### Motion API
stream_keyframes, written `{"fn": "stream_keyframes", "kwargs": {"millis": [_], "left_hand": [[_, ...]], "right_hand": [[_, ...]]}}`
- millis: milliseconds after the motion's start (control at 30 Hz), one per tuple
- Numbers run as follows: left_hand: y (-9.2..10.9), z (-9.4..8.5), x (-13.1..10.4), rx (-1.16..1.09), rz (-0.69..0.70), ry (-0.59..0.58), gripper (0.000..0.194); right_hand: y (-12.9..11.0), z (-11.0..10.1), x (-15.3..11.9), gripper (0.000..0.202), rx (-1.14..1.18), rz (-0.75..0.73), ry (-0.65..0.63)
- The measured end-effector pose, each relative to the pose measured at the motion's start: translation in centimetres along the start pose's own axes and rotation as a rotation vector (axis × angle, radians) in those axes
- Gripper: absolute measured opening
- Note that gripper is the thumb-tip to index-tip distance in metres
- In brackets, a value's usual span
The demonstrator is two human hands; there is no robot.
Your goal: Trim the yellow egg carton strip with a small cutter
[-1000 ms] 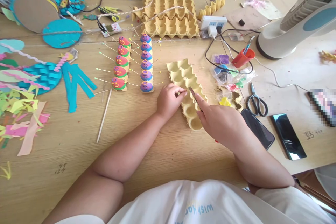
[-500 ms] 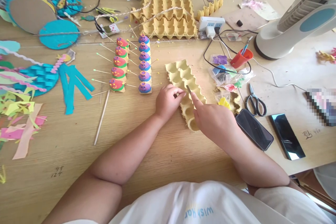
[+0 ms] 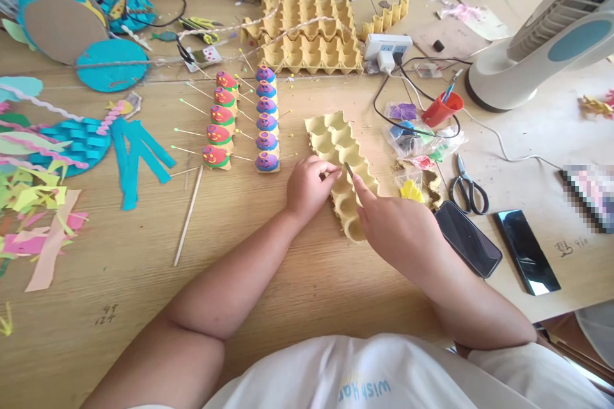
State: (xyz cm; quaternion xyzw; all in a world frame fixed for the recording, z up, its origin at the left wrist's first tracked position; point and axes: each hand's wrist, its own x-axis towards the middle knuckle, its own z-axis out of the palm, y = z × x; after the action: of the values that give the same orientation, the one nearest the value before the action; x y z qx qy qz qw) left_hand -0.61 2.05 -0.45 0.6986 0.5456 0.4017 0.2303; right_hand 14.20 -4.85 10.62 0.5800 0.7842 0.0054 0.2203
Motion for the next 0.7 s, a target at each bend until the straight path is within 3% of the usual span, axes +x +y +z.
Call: {"fn": "stream_keyframes", "kwargs": {"millis": [700], "left_hand": [[-0.04,0.02,0.13,-0.002,-0.015,0.007,0.005]], "right_hand": [[0.21,0.03,0.21,0.062,0.002,-0.006,-0.010]]}}
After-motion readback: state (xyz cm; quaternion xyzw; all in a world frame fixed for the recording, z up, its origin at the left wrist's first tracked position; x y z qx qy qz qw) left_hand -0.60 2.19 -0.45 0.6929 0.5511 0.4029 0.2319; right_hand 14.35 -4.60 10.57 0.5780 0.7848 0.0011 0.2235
